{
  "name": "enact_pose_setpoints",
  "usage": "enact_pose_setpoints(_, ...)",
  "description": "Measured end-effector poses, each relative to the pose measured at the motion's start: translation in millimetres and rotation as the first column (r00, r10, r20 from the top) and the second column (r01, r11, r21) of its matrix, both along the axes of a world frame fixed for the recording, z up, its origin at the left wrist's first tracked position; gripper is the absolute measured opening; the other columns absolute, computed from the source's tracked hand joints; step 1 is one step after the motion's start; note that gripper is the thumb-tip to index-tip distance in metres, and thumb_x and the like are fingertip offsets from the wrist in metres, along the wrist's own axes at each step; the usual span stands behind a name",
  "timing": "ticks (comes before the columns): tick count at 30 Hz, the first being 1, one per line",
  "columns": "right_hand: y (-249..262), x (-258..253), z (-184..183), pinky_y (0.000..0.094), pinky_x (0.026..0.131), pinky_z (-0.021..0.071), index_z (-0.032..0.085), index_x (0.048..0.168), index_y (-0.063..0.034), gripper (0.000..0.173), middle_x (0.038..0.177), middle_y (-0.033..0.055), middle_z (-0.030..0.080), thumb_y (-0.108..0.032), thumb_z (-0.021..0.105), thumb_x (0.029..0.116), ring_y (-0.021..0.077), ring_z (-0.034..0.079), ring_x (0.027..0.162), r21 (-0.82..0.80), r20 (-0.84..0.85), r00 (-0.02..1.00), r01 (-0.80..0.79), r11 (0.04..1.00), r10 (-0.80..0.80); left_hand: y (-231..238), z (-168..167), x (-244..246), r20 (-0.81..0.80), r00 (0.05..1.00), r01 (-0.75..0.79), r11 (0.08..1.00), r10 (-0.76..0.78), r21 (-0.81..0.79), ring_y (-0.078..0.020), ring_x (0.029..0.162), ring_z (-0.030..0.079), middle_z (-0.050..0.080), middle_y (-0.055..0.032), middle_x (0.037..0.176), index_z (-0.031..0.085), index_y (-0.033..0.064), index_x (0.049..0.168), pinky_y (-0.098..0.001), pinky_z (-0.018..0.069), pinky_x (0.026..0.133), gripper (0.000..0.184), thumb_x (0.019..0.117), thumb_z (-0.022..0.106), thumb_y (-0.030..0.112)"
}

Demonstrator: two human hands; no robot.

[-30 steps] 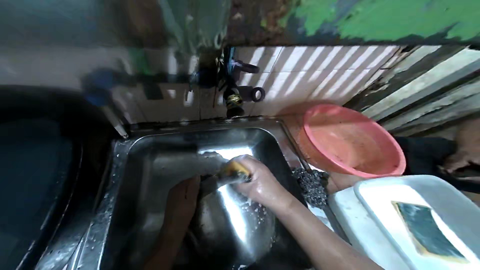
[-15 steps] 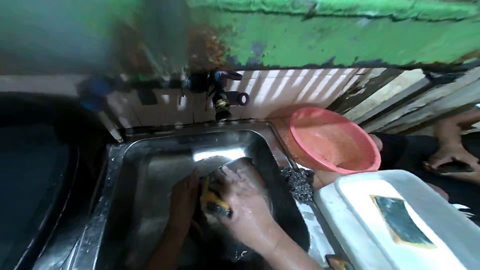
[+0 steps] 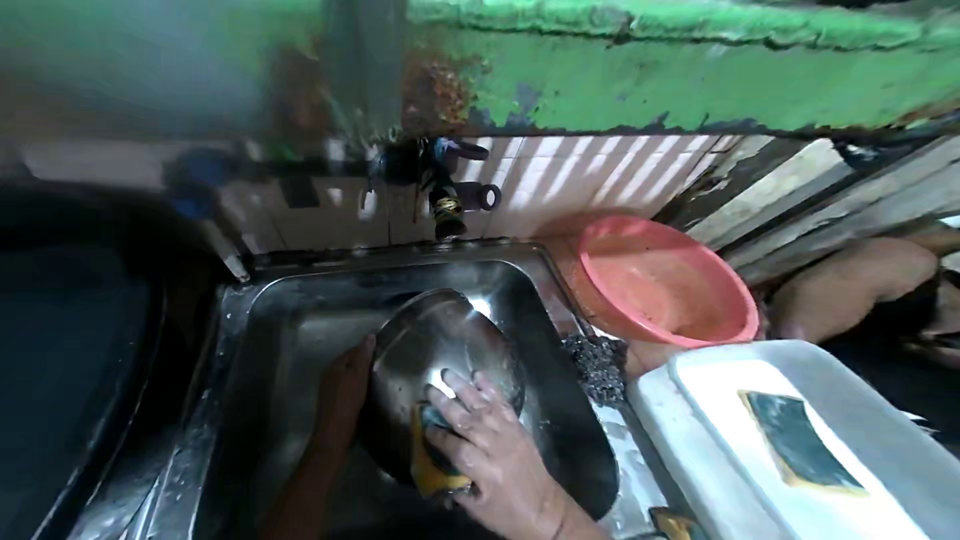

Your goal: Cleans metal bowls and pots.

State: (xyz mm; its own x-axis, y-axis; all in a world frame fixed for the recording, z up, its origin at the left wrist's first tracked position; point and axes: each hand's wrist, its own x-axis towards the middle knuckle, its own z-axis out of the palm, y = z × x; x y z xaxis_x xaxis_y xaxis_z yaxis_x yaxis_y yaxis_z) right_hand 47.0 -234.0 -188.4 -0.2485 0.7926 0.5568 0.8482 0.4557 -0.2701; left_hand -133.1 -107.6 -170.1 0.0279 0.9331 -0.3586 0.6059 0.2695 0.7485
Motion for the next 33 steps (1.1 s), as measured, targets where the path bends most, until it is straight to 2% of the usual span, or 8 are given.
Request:
enact_pose_setpoints(2, 0.6, 18.4, -18.5, 0.0512, 0.117, 0.0399, 0.070, 0.118, -0.0104, 0.038, 0.138, 0.0160, 0.065, -0.039, 0.065, 0.0933, 0.0306, 0.053, 0.139, -0.136, -0.317, 0.941, 0.082, 0.987, -0.122, 6.1, -4.8, -6.6, -0.052, 0.999, -0.016, 1.000, 0.016, 0.007, -0.0407, 0.116, 0.062, 0.065, -0.0290, 0.118, 0.065, -0.0066, 0.124, -0.0580, 0.0450, 0.102, 0.055, 0.1120, 0.035, 0.038)
enact_pose_setpoints(4, 13.0, 34.7, -19.3, 0.0367, 0.101, 0.0537, 0.061, 0.129, 0.0061, 0.050, 0.127, 0.0170, 0.068, -0.022, 0.071, 0.0897, 0.0175, 0.065, 0.118, -0.497, -0.627, 0.568, 0.234, 0.835, -0.533, 1.5, -12.0, -14.0, -0.028, 0.997, -0.072, 0.997, 0.072, 0.007, -0.0408, 0.112, 0.062, 0.065, -0.0293, 0.115, 0.065, -0.0072, 0.122, -0.0586, 0.0459, 0.099, 0.056, 0.1118, 0.035, 0.039)
enact_pose_setpoints(6, 42.5, 54.8, -6.4, 0.0453, 0.091, 0.0541, 0.051, 0.143, -0.0027, 0.052, 0.121, 0.0184, 0.066, -0.022, 0.068, 0.0978, 0.0233, 0.066, 0.106, -0.752, -0.550, 0.301, 0.226, 0.619, -0.779, -0.6, -11.8, -14.8, 0.007, 0.995, -0.095, 0.995, 0.095, 0.000, -0.0386, 0.108, 0.063, 0.065, -0.0277, 0.111, 0.065, -0.0065, 0.119, -0.0570, 0.0476, 0.096, 0.056, 0.1115, 0.036, 0.040)
enact_pose_setpoints(12, 78.2, 10.6, 68.4, 0.0517, 0.119, 0.0367, 0.070, 0.125, -0.0088, 0.048, 0.146, 0.0109, 0.059, -0.033, 0.080, 0.0850, 0.0257, 0.049, 0.142, -0.633, -0.068, 0.932, 0.235, 0.738, -0.355, -10.8, 7.6, 12.6, -0.007, 0.992, 0.127, 0.991, -0.127, 0.038, -0.0330, 0.105, 0.066, 0.070, -0.0225, 0.106, 0.071, -0.0044, 0.112, -0.0518, 0.0495, 0.096, 0.046, 0.1103, 0.044, 0.033)
enact_pose_setpoints(15, 98.1, 14.7, 72.9, 0.0580, 0.117, 0.0363, 0.072, 0.118, -0.0149, 0.042, 0.131, 0.0059, 0.068, -0.031, 0.083, 0.0812, 0.0244, 0.056, 0.134, -0.612, -0.016, 0.976, 0.164, 0.774, -0.219, -17.4, 4.0, 19.0, 0.096, 0.985, 0.139, 0.988, -0.144, 0.061, -0.0275, 0.110, 0.065, 0.070, -0.0211, 0.112, 0.070, -0.0053, 0.118, -0.0451, 0.0483, 0.100, 0.036, 0.1087, 0.047, 0.021)
enact_pose_setpoints(23, 98.6, 96.9, -15.8, 0.0303, 0.069, 0.0562, 0.052, 0.137, -0.0107, 0.044, 0.105, 0.0055, 0.067, -0.003, 0.064, 0.0959, 0.0115, 0.065, 0.082, -0.748, -0.659, 0.223, -0.093, 0.657, -0.719, -43.9, -45.4, -26.2, 0.247, 0.961, -0.142, 0.988, 0.121, 0.068, -0.0195, 0.102, 0.061, 0.065, -0.0226, 0.110, 0.063, -0.0145, 0.117, -0.0345, 0.0480, 0.096, 0.038, 0.1078, 0.039, 0.013)
enact_pose_setpoints(29, 94.4, 22.4, 59.4, 0.0502, 0.091, 0.0567, 0.073, 0.113, -0.0119, 0.039, 0.105, 0.0077, 0.073, -0.019, 0.086, 0.0774, 0.0231, 0.069, 0.103, -0.643, -0.202, 0.930, 0.112, 0.758, -0.308, -20.7, 7.9, -6.0, 0.045, 0.962, 0.268, 0.962, -0.270, 0.053, -0.0280, 0.105, 0.065, 0.068, -0.0203, 0.109, 0.068, -0.0047, 0.117, -0.0470, 0.0503, 0.096, 0.039, 0.1084, 0.045, 0.025)
enact_pose_setpoints(33, 94.1, 29.6, 55.7, 0.0511, 0.097, 0.0541, 0.074, 0.118, -0.0097, 0.041, 0.114, 0.0109, 0.073, -0.017, 0.085, 0.0788, 0.0259, 0.067, 0.111, -0.590, -0.230, 0.936, 0.083, 0.803, -0.266, -27.7, 4.5, 3.9, 0.136, 0.983, 0.107, 0.986, -0.124, 0.126, -0.0233, 0.102, 0.065, 0.070, -0.0197, 0.105, 0.070, -0.0070, 0.113, -0.0422, 0.0501, 0.095, 0.034, 0.1072, 0.049, 0.020)
